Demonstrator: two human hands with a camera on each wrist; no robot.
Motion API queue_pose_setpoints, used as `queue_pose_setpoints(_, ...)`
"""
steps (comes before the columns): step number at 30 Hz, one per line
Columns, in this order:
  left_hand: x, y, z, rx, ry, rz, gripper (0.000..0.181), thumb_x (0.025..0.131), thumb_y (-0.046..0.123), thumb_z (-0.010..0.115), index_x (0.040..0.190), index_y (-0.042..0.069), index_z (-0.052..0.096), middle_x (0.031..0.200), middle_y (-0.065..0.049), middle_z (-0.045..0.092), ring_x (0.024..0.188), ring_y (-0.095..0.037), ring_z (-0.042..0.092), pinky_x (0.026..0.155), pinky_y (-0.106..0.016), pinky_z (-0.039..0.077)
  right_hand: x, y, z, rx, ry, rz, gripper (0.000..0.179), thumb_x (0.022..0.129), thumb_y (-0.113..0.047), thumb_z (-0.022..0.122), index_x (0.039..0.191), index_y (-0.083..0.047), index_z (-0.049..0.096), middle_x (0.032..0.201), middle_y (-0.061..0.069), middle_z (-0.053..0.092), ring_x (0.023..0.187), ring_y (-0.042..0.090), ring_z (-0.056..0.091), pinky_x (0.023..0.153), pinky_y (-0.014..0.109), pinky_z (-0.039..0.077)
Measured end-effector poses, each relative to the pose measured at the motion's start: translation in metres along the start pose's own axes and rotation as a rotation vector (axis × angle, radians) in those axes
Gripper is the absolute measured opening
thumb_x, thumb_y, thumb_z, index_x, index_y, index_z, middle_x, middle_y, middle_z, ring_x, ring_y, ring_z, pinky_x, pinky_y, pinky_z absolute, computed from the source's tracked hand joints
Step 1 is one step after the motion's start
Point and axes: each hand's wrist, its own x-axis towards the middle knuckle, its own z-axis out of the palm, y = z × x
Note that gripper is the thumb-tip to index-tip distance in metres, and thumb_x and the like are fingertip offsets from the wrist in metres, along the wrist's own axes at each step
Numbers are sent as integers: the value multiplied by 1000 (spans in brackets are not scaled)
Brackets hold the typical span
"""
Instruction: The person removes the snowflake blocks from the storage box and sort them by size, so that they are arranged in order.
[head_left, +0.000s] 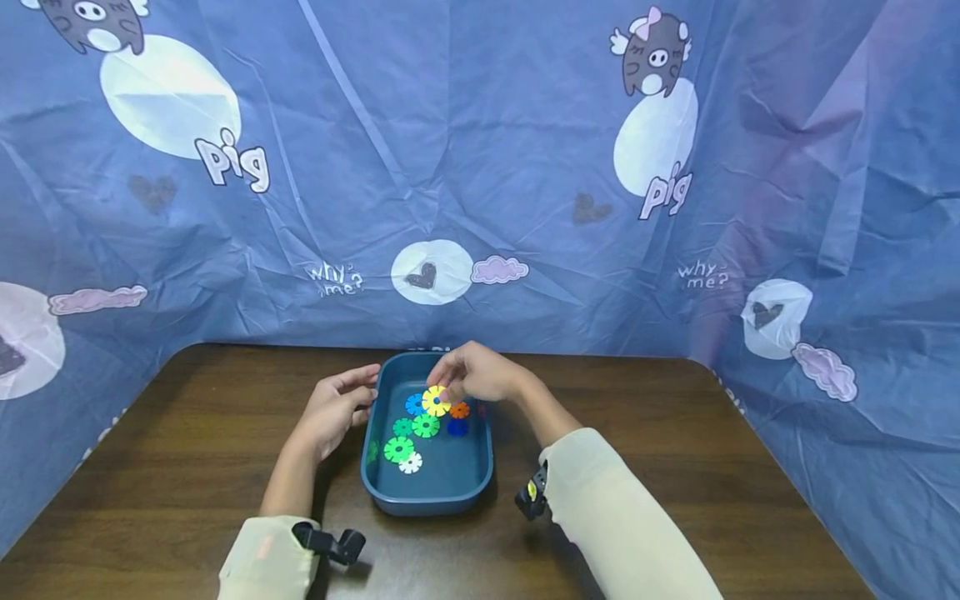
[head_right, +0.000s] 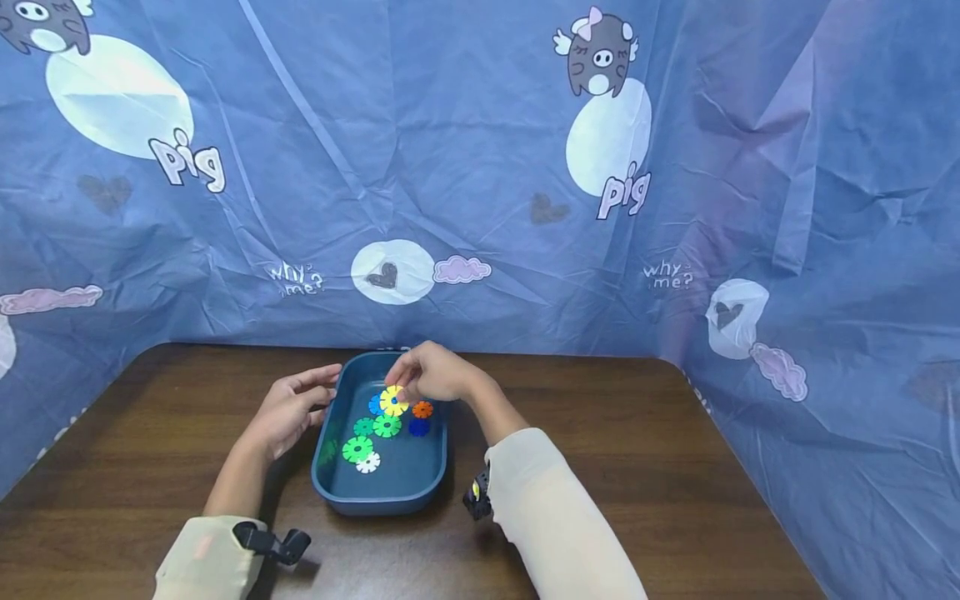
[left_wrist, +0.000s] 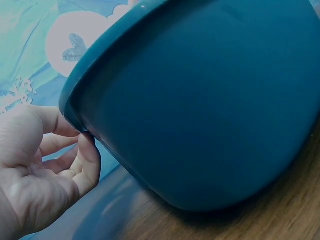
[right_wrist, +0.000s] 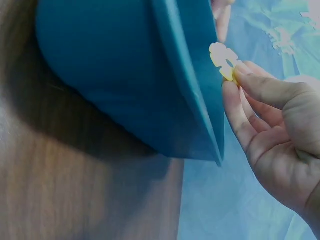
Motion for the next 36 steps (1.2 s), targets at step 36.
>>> queue_pose_setpoints(36, 1, 1, 2, -13, 14, -20, 55, 92, -3, 53, 147, -3, 50, 142, -21, 49, 100, -14, 62, 76, -24, 57, -32, 105, -15, 428, 750, 192, 18, 92, 12, 65, 109, 15, 67, 92, 19, 71, 76, 16, 69, 73, 33, 62)
